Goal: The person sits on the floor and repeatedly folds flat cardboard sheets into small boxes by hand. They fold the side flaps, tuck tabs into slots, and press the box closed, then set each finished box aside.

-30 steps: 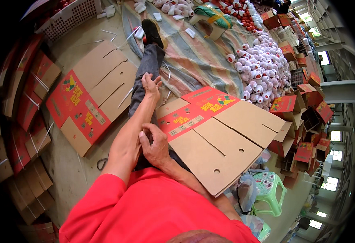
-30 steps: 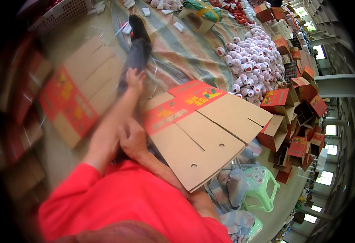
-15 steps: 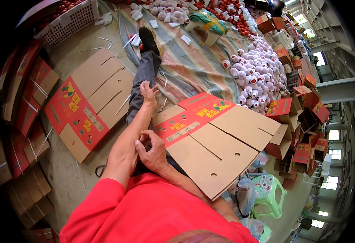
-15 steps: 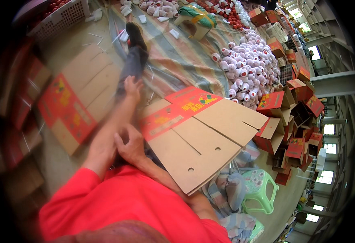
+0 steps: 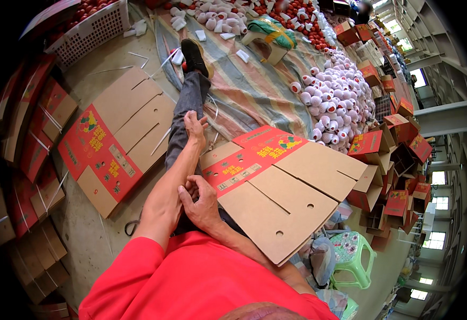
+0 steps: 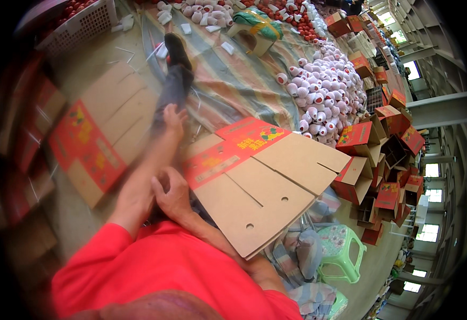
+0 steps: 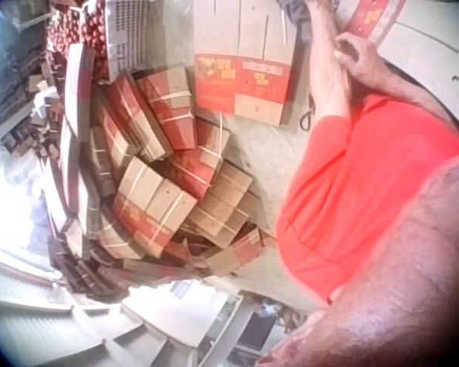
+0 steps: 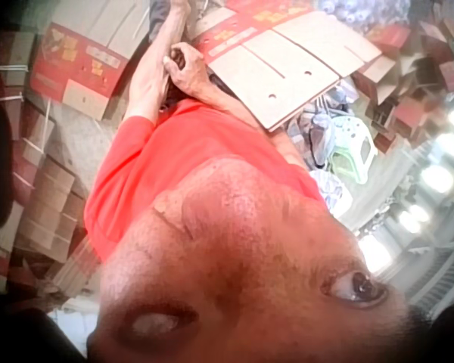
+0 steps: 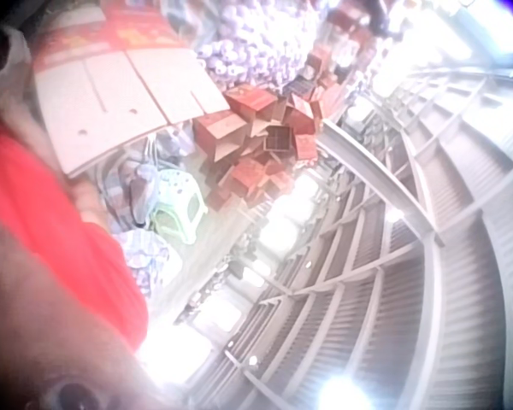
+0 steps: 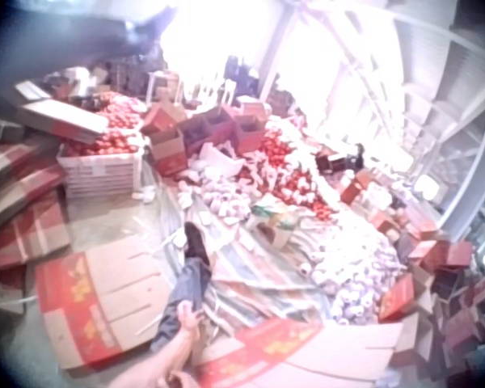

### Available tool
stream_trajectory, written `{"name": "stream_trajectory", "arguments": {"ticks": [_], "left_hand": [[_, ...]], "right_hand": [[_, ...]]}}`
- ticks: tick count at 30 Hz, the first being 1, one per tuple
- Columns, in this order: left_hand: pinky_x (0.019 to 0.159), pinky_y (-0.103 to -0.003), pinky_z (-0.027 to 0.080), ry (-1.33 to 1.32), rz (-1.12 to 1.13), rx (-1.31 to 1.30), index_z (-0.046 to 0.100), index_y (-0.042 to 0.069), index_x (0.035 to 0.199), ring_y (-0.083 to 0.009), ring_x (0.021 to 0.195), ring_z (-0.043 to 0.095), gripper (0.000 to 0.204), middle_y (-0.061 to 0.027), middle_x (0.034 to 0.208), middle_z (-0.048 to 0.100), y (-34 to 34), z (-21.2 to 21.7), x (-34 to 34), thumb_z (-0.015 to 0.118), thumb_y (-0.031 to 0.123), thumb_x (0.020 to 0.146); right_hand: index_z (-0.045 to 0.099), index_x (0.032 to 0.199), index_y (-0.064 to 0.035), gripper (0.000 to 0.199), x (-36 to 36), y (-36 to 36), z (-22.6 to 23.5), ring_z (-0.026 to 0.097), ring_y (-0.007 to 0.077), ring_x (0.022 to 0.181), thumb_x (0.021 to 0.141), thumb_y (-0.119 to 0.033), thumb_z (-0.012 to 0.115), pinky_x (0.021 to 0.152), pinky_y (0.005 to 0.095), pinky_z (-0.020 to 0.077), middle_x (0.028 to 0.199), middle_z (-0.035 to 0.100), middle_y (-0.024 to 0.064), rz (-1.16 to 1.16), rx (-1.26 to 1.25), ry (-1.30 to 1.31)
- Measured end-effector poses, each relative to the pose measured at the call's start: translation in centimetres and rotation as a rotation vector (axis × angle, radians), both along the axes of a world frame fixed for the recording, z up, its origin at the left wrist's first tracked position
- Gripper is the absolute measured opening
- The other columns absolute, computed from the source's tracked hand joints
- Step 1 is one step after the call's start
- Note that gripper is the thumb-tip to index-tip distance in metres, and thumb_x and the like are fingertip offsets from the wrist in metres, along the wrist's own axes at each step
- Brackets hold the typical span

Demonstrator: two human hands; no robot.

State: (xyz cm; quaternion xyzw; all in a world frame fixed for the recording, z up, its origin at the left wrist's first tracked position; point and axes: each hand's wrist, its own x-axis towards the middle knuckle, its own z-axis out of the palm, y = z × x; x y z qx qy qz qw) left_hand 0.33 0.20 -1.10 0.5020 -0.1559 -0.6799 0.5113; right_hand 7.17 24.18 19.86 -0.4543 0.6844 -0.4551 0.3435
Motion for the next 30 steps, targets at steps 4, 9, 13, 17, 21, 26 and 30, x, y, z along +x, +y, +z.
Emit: {"name": "stream_trajectory", "arguments": {"ticks": [4, 9, 13, 17, 21, 26, 30], "left_hand": [[0.078, -0.039, 0.058, -0.029, -0.006, -0.040, 0.041, 0.007, 0.157, -0.0236, 0.100, 0.073, 0.060, -0.0106, 0.147, 0.054, 0.2, 0.3, 0.1, 0.051, 0.045, 0.112], [0.076, -0.038, 0.059, -0.020, 0.009, 0.005, 0.040, 0.007, 0.159, -0.0236, 0.100, 0.073, 0.060, -0.0117, 0.149, 0.055, 0.0, 0.5, -0.2, 0.050, 0.044, 0.113], [0.075, -0.037, 0.059, -0.022, 0.002, -0.015, 0.040, 0.007, 0.160, -0.0235, 0.100, 0.073, 0.060, -0.0120, 0.149, 0.055, -0.1, 0.6, -0.1, 0.050, 0.044, 0.113], [0.075, -0.037, 0.059, -0.032, -0.010, -0.019, 0.039, 0.007, 0.160, -0.0235, 0.100, 0.074, 0.061, -0.0122, 0.150, 0.054, 0.1, 0.7, 0.0, 0.050, 0.044, 0.113], [0.076, -0.037, 0.060, -0.049, -0.019, -0.011, 0.039, 0.006, 0.160, -0.0231, 0.100, 0.074, 0.062, -0.0124, 0.151, 0.054, 0.2, 0.6, 0.0, 0.050, 0.045, 0.114], [0.077, -0.036, 0.060, -0.052, -0.026, -0.047, 0.038, 0.005, 0.161, -0.0222, 0.099, 0.074, 0.064, -0.0128, 0.151, 0.053, 0.2, 0.2, 0.0, 0.050, 0.046, 0.113], [0.077, -0.037, 0.060, -0.070, -0.038, -0.031, 0.038, 0.005, 0.161, -0.0227, 0.101, 0.074, 0.065, -0.0135, 0.152, 0.053, 0.2, 0.1, 0.0, 0.050, 0.047, 0.113]], "right_hand": [[0.065, 0.115, 0.0011, 0.029, 0.0, -0.1, 0.6, 0.068, 0.0360, 0.087, 0.098, -0.021, 0.075, 0.078, 0.0438, 0.0557, 0.100, 0.068, 0.0194, 0.029, 0.077, -0.017], [0.063, 0.118, 0.0013, 0.031, 0.4, -0.6, -0.5, 0.066, 0.0378, 0.095, 0.099, -0.020, 0.074, 0.083, 0.0443, 0.0548, 0.107, 0.064, 0.0209, -0.074, -0.147, 0.055], [0.063, 0.118, 0.0013, 0.031, 0.3, -0.5, -1.0, 0.065, 0.0381, 0.095, 0.098, -0.019, 0.074, 0.083, 0.0444, 0.0545, 0.107, 0.063, 0.0209, -0.052, -0.103, 0.016], [0.064, 0.116, 0.0013, 0.030, 0.2, -0.3, -0.9, 0.066, 0.0376, 0.093, 0.098, -0.019, 0.075, 0.082, 0.0447, 0.0546, 0.105, 0.064, 0.0202, -0.032, -0.054, -0.003], [0.065, 0.115, 0.0012, 0.029, 0.1, -0.4, -0.8, 0.066, 0.0379, 0.091, 0.098, -0.020, 0.076, 0.081, 0.0450, 0.0548, 0.101, 0.064, 0.0197, -0.030, -0.039, 0.000], [0.067, 0.115, 0.0008, 0.029, 0.1, -0.3, -0.7, 0.068, 0.0385, 0.091, 0.098, -0.021, 0.076, 0.082, 0.0460, 0.0551, 0.099, 0.068, 0.0203, -0.023, 0.023, 0.014], [0.067, 0.114, 0.0007, 0.029, 0.0, -0.3, -0.6, 0.068, 0.0384, 0.091, 0.099, -0.022, 0.075, 0.082, 0.0462, 0.0551, 0.100, 0.070, 0.0205, -0.012, 0.026, 0.017]]}}
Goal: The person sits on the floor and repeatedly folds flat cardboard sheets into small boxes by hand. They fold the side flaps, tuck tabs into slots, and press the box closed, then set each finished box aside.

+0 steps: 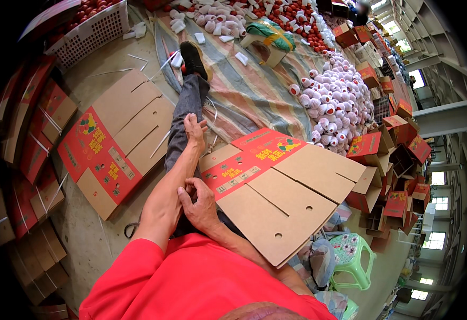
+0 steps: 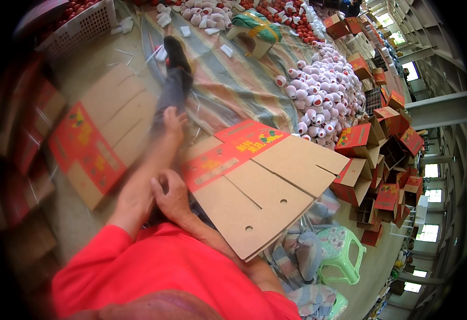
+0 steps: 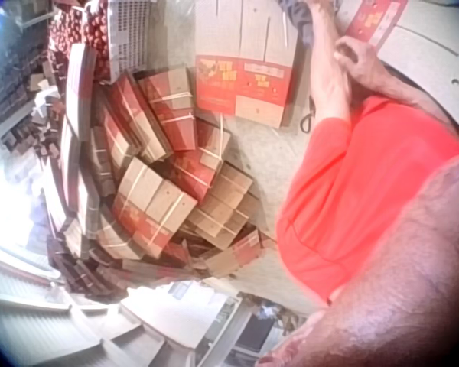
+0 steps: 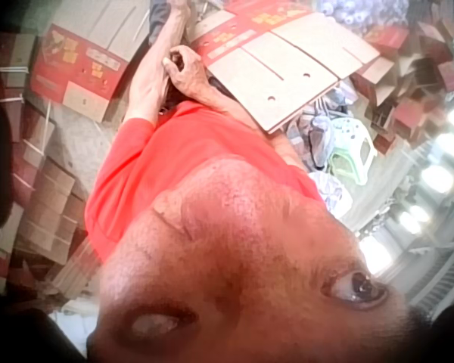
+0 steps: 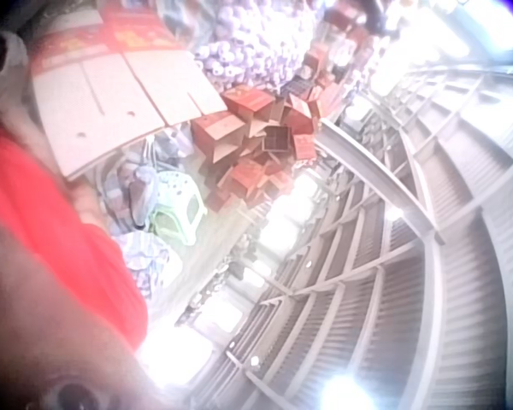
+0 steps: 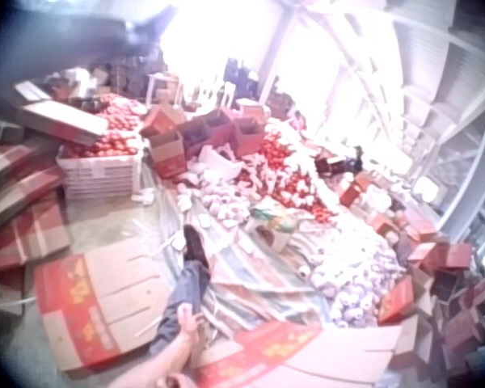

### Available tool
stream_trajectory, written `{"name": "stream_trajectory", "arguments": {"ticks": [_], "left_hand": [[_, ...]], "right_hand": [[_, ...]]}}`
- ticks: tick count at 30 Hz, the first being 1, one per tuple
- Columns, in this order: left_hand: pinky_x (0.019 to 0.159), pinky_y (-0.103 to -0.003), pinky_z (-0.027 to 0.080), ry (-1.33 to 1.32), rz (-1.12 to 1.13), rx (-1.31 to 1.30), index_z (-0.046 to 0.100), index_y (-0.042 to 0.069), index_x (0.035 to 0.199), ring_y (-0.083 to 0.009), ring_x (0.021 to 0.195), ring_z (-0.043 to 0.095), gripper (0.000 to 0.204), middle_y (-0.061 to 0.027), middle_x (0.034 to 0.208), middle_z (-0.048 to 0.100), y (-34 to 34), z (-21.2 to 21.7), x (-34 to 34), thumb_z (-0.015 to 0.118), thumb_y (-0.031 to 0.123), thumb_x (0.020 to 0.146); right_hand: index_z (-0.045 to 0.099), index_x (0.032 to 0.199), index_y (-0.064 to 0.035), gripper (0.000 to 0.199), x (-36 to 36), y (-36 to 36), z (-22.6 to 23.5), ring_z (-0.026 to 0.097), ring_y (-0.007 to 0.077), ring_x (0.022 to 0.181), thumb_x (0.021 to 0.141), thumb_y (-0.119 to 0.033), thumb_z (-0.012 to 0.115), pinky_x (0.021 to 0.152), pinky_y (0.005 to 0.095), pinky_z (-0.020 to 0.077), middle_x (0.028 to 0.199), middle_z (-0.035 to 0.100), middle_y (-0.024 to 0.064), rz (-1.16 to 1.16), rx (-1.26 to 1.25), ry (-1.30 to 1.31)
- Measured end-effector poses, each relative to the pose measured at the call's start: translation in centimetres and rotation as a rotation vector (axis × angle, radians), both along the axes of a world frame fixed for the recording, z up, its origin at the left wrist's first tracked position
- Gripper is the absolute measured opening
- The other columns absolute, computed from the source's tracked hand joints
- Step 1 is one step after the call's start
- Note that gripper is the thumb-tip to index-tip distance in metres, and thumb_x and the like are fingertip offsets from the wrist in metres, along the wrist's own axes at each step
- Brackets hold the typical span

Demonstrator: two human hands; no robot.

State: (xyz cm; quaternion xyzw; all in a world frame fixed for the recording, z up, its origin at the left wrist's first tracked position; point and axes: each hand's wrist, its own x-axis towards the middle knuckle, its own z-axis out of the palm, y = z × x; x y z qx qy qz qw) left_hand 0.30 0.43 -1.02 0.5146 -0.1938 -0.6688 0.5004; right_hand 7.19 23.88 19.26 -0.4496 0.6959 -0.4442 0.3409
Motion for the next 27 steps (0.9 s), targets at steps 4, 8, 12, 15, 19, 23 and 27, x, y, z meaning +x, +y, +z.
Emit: {"name": "stream_trajectory", "arguments": {"ticks": [4, 8, 12, 15, 19, 23, 27], "left_hand": [[0.079, -0.037, 0.060, -0.001, -0.006, -0.024, 0.038, 0.005, 0.162, -0.0236, 0.103, 0.074, 0.065, -0.0141, 0.153, 0.053, 0.1, 0.2, 0.1, 0.050, 0.047, 0.113], [0.080, -0.037, 0.060, -0.005, -0.010, -0.025, 0.038, 0.005, 0.162, -0.0240, 0.104, 0.074, 0.065, -0.0142, 0.153, 0.054, 0.2, 0.4, 0.1, 0.049, 0.047, 0.114], [0.080, -0.037, 0.061, -0.024, -0.031, -0.001, 0.039, 0.004, 0.162, -0.0237, 0.104, 0.074, 0.064, -0.0141, 0.153, 0.054, 0.2, 0.5, 0.2, 0.049, 0.046, 0.114], [0.080, -0.037, 0.061, -0.026, -0.038, 0.003, 0.039, 0.004, 0.162, -0.0233, 0.105, 0.074, 0.063, -0.0140, 0.153, 0.053, 0.2, 0.6, 0.2, 0.048, 0.045, 0.115], [0.081, -0.037, 0.061, -0.019, -0.034, -0.022, 0.038, 0.004, 0.162, -0.0232, 0.105, 0.074, 0.063, -0.0140, 0.153, 0.053, 0.3, 0.8, 0.3, 0.048, 0.044, 0.115], [0.082, -0.037, 0.060, -0.021, -0.043, -0.025, 0.038, 0.004, 0.163, -0.0235, 0.106, 0.074, 0.062, -0.0140, 0.153, 0.053, 0.4, 0.9, 0.3, 0.047, 0.044, 0.115], [0.084, -0.038, 0.060, -0.039, -0.062, -0.008, 0.037, 0.004, 0.163, -0.0240, 0.107, 0.073, 0.063, -0.0141, 0.153, 0.054, 0.4, 0.8, 0.4, 0.047, 0.044, 0.115]], "right_hand": [[0.067, 0.114, 0.0007, 0.028, 0.0, -0.1, 0.1, 0.068, 0.0383, 0.091, 0.099, -0.022, 0.075, 0.082, 0.0458, 0.0548, 0.099, 0.069, 0.0199, -0.001, -0.002, -0.015], [0.066, 0.113, 0.0005, 0.027, 0.0, -0.1, 0.1, 0.068, 0.0381, 0.090, 0.099, -0.021, 0.075, 0.082, 0.0454, 0.0546, 0.099, 0.069, 0.0194, 0.001, 0.021, -0.026], [0.066, 0.113, 0.0000, 0.026, 0.0, -0.2, 0.0, 0.068, 0.0375, 0.090, 0.099, -0.021, 0.074, 0.082, 0.0450, 0.0546, 0.100, 0.068, 0.0192, 0.003, -0.005, -0.020], [0.066, 0.113, -0.0002, 0.026, 0.0, -0.1, -0.2, 0.068, 0.0369, 0.091, 0.100, -0.021, 0.074, 0.082, 0.0449, 0.0546, 0.100, 0.068, 0.0192, 0.005, 0.001, -0.026], [0.065, 0.117, 0.0019, 0.027, 0.0, -0.1, -0.7, 0.063, 0.0240, 0.081, 0.101, -0.018, 0.074, 0.072, 0.0372, 0.0531, 0.096, 0.065, 0.0131, 0.025, -0.055, 0.035], [0.065, 0.119, 0.0029, 0.028, 0.0, -0.2, -1.0, 0.061, 0.0176, 0.076, 0.101, -0.017, 0.074, 0.067, 0.0332, 0.0523, 0.094, 0.063, 0.0103, 0.029, -0.089, 0.055], [0.065, 0.118, 0.0021, 0.028, 0.0, -0.2, -0.9, 0.063, 0.0232, 0.080, 0.101, -0.018, 0.074, 0.072, 0.0368, 0.0532, 0.096, 0.064, 0.0131, 0.029, -0.051, 0.027]]}}
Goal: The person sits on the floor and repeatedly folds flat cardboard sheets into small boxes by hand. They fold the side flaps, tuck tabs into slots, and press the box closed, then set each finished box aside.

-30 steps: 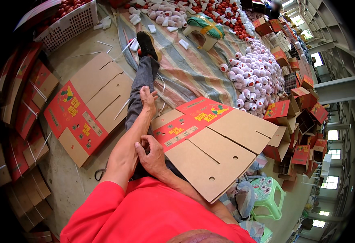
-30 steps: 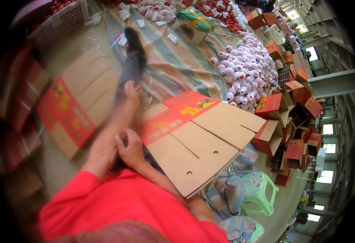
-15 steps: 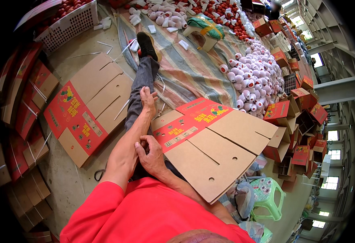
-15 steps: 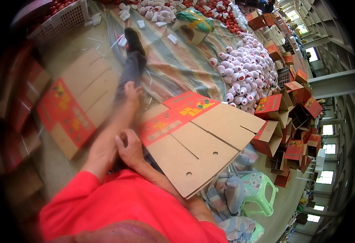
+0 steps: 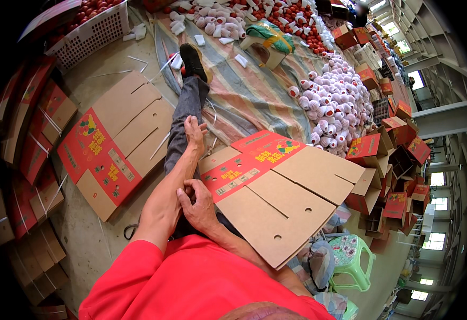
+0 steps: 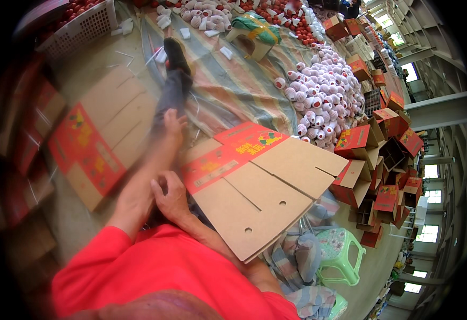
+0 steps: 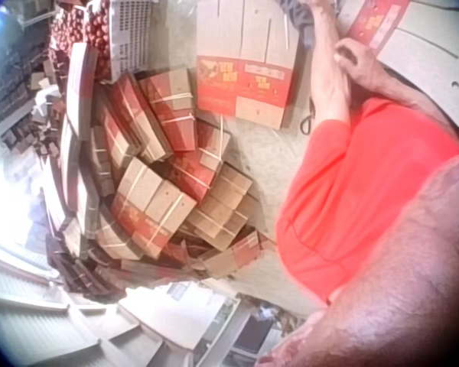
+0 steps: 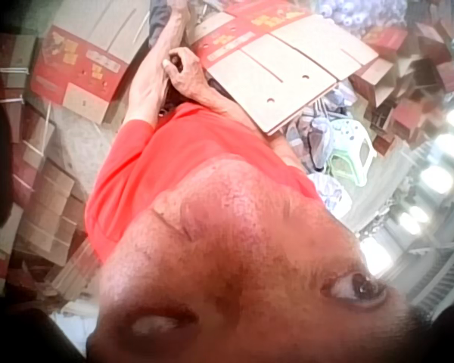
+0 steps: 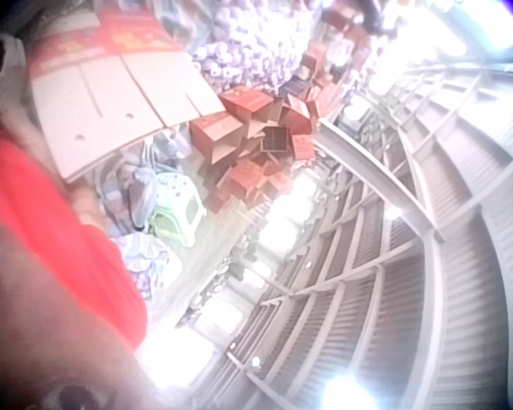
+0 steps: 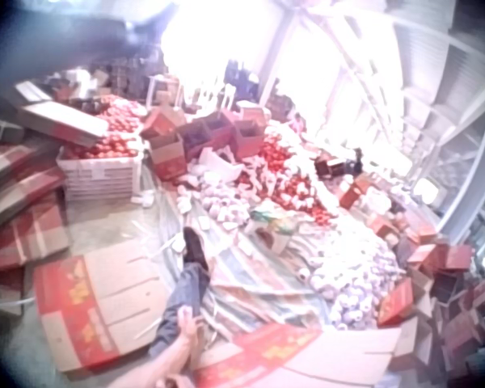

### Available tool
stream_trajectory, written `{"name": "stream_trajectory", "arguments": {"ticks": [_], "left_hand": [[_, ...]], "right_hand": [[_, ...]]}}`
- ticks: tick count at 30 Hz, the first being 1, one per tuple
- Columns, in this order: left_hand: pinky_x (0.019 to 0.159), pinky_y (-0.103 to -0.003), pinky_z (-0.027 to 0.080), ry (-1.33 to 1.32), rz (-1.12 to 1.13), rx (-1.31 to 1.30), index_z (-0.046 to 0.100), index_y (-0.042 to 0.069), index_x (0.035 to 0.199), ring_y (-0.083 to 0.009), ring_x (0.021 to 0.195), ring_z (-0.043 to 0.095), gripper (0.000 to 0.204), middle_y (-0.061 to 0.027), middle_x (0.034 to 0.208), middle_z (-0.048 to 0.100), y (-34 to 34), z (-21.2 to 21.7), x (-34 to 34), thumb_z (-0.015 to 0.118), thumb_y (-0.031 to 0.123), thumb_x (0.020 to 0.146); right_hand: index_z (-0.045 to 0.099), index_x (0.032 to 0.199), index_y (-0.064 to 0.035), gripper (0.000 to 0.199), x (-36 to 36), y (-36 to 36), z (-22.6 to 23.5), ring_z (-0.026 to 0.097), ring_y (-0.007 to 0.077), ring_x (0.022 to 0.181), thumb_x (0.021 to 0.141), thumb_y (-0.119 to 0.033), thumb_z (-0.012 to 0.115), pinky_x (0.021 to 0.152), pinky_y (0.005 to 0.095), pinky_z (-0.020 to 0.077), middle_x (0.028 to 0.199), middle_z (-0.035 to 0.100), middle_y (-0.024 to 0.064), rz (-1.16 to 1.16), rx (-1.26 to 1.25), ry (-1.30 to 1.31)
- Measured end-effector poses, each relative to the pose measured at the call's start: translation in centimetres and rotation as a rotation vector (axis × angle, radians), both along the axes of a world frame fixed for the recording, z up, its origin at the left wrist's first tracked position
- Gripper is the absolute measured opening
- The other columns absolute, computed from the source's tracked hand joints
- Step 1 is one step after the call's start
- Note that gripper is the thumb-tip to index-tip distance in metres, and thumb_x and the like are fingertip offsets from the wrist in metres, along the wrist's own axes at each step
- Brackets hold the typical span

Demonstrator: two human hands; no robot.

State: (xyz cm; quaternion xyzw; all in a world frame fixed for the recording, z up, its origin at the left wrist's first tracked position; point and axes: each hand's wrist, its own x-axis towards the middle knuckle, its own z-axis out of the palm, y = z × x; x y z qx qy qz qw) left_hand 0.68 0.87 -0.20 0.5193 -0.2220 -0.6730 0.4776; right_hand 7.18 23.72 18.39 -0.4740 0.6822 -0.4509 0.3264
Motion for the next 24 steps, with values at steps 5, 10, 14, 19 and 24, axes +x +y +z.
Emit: {"name": "stream_trajectory", "arguments": {"ticks": [5, 10, 14, 19, 24], "left_hand": [[0.084, -0.038, 0.060, -0.004, -0.013, -0.024, 0.037, 0.004, 0.163, -0.0236, 0.107, 0.073, 0.063, -0.0146, 0.152, 0.054, 0.1, 0.0, 0.0, 0.047, 0.044, 0.115], [0.085, -0.038, 0.060, -0.009, -0.035, -0.037, 0.037, 0.004, 0.164, -0.0230, 0.107, 0.072, 0.062, -0.0148, 0.152, 0.054, 0.3, 0.2, 0.1, 0.046, 0.043, 0.116], [0.085, -0.038, 0.059, -0.021, -0.056, -0.037, 0.037, 0.004, 0.164, -0.0226, 0.107, 0.072, 0.062, -0.0147, 0.153, 0.054, 0.4, 0.2, 0.2, 0.046, 0.042, 0.116], [0.084, -0.037, 0.059, -0.015, -0.059, -0.038, 0.036, 0.004, 0.165, -0.0219, 0.107, 0.071, 0.062, -0.0142, 0.153, 0.054, 0.7, 0.6, 0.2, 0.046, 0.042, 0.116], [0.084, -0.036, 0.058, -0.011, -0.063, -0.017, 0.036, 0.005, 0.164, -0.0210, 0.107, 0.071, 0.062, -0.0139, 0.152, 0.055, 0.9, 0.9, 0.3, 0.047, 0.041, 0.116]], "right_hand": [[0.066, 0.115, 0.0002, 0.027, -0.1, 0.0, 0.5, 0.068, 0.0340, 0.090, 0.101, -0.021, 0.074, 0.081, 0.0435, 0.0550, 0.102, 0.067, 0.0185, -0.003, 0.082, -0.065], [0.066, 0.115, 0.0001, 0.027, -0.2, 0.0, 0.7, 0.067, 0.0335, 0.089, 0.101, -0.021, 0.074, 0.080, 0.0429, 0.0548, 0.100, 0.066, 0.0180, 0.010, 0.071, -0.050], [0.065, 0.114, -0.0001, 0.026, -0.2, 0.1, 0.5, 0.066, 0.0331, 0.088, 0.101, -0.021, 0.074, 0.080, 0.0425, 0.0545, 0.098, 0.065, 0.0174, 0.020, 0.080, -0.056], [0.065, 0.118, 0.0012, 0.029, -0.2, 0.1, 0.0, 0.061, 0.0231, 0.080, 0.101, -0.021, 0.075, 0.072, 0.0363, 0.0524, 0.094, 0.061, 0.0118, 0.030, 0.013, -0.010], [0.065, 0.120, 0.0020, 0.031, -0.2, 0.4, -0.4, 0.059, 0.0187, 0.076, 0.101, -0.020, 0.075, 0.069, 0.0333, 0.0519, 0.093, 0.060, 0.0093, 0.034, -0.008, 0.006]]}}
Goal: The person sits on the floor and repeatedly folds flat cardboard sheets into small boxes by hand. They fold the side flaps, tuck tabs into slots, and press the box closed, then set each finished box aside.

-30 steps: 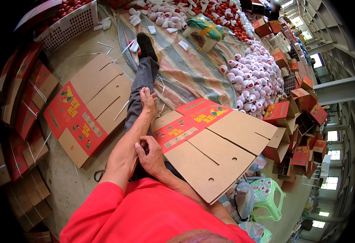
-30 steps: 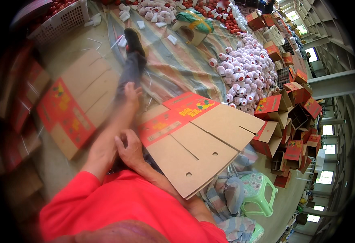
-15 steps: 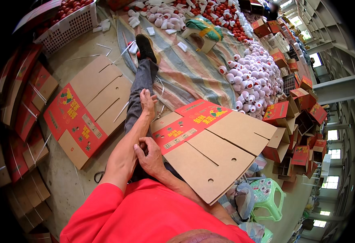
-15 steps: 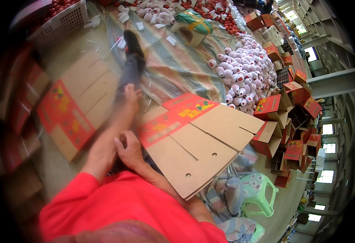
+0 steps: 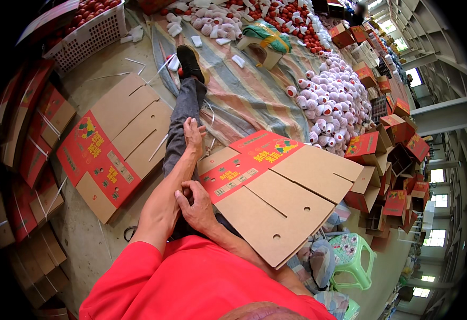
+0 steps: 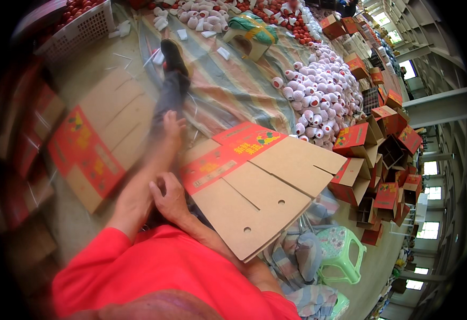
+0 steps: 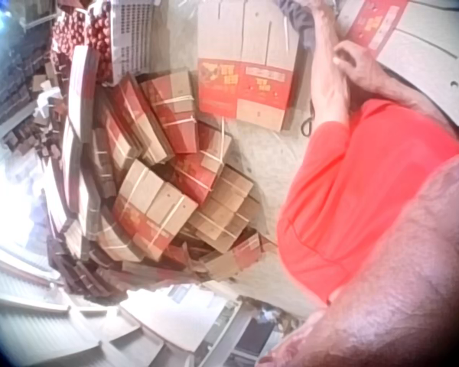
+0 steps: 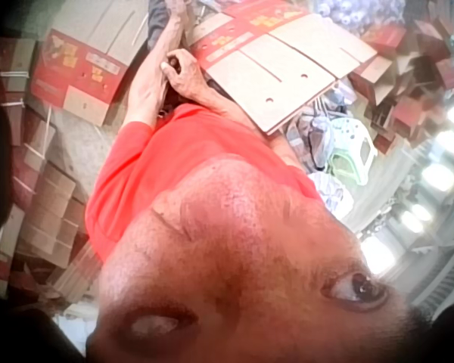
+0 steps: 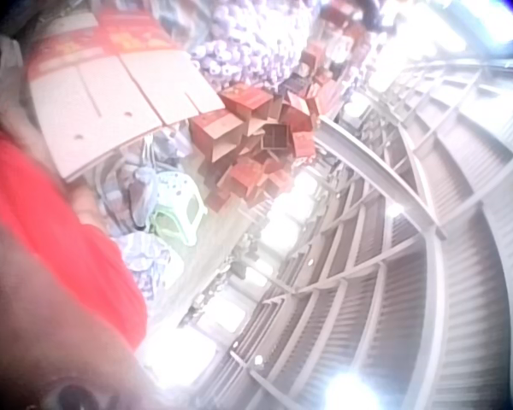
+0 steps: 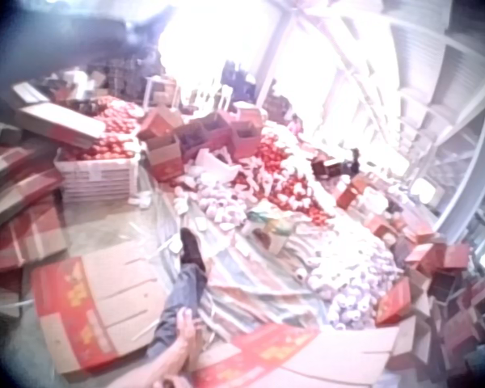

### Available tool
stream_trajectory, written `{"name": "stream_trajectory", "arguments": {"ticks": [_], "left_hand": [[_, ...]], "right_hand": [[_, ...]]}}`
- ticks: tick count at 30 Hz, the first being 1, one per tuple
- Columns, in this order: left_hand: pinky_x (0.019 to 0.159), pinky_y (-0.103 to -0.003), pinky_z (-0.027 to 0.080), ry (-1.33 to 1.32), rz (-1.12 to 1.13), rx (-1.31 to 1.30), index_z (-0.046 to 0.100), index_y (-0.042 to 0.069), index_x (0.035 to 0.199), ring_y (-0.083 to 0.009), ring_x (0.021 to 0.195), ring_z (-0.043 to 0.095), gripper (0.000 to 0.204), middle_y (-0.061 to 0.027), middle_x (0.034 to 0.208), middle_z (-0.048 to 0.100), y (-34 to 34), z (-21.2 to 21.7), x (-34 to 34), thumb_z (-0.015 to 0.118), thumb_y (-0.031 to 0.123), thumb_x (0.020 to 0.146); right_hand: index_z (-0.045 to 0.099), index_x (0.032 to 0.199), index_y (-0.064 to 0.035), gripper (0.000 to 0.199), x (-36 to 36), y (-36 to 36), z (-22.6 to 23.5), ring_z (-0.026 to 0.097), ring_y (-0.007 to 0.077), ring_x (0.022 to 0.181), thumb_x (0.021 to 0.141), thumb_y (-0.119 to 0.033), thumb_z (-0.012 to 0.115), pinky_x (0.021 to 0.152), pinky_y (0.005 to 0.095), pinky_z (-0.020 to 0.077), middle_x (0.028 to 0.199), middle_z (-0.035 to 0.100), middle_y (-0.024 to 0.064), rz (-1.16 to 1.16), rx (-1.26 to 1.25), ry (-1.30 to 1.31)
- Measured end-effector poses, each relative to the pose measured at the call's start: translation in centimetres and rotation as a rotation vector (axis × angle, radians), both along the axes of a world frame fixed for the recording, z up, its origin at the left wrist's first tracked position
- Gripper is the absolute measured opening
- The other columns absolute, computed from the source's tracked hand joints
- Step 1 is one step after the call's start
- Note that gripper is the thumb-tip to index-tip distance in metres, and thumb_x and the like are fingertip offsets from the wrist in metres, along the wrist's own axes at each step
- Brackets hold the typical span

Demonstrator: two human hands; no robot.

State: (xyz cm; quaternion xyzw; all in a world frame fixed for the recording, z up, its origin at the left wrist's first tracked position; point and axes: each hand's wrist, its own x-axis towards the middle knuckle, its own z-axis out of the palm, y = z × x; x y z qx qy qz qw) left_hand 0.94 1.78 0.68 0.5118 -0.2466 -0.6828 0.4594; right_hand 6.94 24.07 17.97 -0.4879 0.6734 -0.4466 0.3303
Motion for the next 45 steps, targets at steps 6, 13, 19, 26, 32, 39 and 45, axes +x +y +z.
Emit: {"name": "stream_trajectory", "arguments": {"ticks": [6, 13, 19, 26, 32, 39, 45], "left_hand": [[0.079, -0.035, 0.058, -0.015, -0.023, -0.032, 0.038, 0.006, 0.163, -0.0204, 0.102, 0.072, 0.060, -0.0131, 0.149, 0.057, -0.6, -2.8, -0.3, 0.049, 0.040, 0.115], [0.084, -0.035, 0.058, -0.067, -0.388, -0.086, 0.053, 0.006, 0.153, -0.0168, 0.101, 0.073, 0.053, -0.0076, 0.133, 0.067, 0.6, -3.2, 1.8, 0.060, 0.037, 0.112], [0.099, -0.038, 0.056, -0.102, -0.648, -0.699, 0.059, 0.000, 0.148, -0.0244, 0.112, 0.071, 0.048, -0.0136, 0.128, 0.072, 9.6, 12.1, 1.1, 0.068, 0.025, 0.107], [0.125, -0.053, 0.035, 0.138, -1.106, -1.131, 0.048, 0.003, 0.158, -0.0427, 0.151, 0.043, 0.083, -0.0249, 0.163, 0.046, 21.8, 27.0, -0.4, 0.083, 0.032, 0.089], [0.129, -0.057, 0.028, 0.114, -1.221, -1.126, 0.040, 0.004, 0.163, -0.0467, 0.157, 0.032, 0.089, -0.0270, 0.169, 0.035, 24.7, 27.1, -1.0, 0.080, 0.034, 0.090], [0.128, -0.059, 0.029, 0.141, -1.203, -1.102, 0.044, 0.005, 0.161, -0.0490, 0.156, 0.033, 0.083, -0.0280, 0.169, 0.036, 24.5, 27.1, -0.4, 0.072, 0.028, 0.087], [0.127, -0.060, 0.032, 0.089, -1.106, -1.467, 0.065, 0.007, 0.141, -0.0503, 0.153, 0.038, 0.060, -0.0273, 0.166, 0.040, 20.7, 30.2, 0.6, 0.065, 0.014, 0.082]], "right_hand": [[0.063, 0.126, 0.0028, 0.033, -0.1, 0.4, 0.0, 0.062, 0.0197, 0.082, 0.102, -0.017, 0.074, 0.075, 0.0337, 0.0540, 0.096, 0.060, 0.0104, 0.068, 0.003, -0.032], [0.057, 0.145, -0.0004, 0.048, -6.0, 9.5, 0.5, 0.060, 0.0338, 0.131, 0.103, -0.021, 0.070, 0.115, 0.0440, 0.0467, 0.140, 0.062, 0.0194, 0.417, 0.220, -0.145], [0.055, 0.153, -0.0020, 0.049, -12.1, 20.3, 5.0, 0.040, 0.0341, 0.158, 0.111, -0.026, 0.060, 0.131, 0.0450, 0.0311, 0.170, 0.044, 0.0216, 0.448, 0.444, -0.083], [0.059, 0.148, 0.0006, 0.047, -26.8, 26.2, 7.2, 0.062, 0.0311, 0.136, 0.114, -0.031, 0.052, 0.117, 0.0455, 0.0471, 0.146, 0.065, 0.0198, -0.559, 0.558, 0.055], [0.054, 0.150, -0.0004, 0.059, -35.3, 19.8, 7.9, 0.067, 0.0275, 0.126, 0.118, -0.049, 0.042, 0.109, 0.0418, 0.0524, 0.142, 0.066, 0.0150, -0.951, -0.233, -0.186], [0.053, 0.152, -0.0053, 0.065, -38.6, 14.2, 10.1, 0.064, 0.0197, 0.126, 0.117, -0.058, 0.036, 0.106, 0.0367, 0.0528, 0.141, 0.065, 0.0083, -0.674, -0.305, -0.220], [0.050, 0.153, -0.0047, 0.057, -39.5, 11.6, 10.0, 0.064, 0.0232, 0.127, 0.116, -0.048, 0.044, 0.105, 0.0396, 0.0563, 0.138, 0.064, 0.0097, -0.537, -0.389, -0.330]]}}
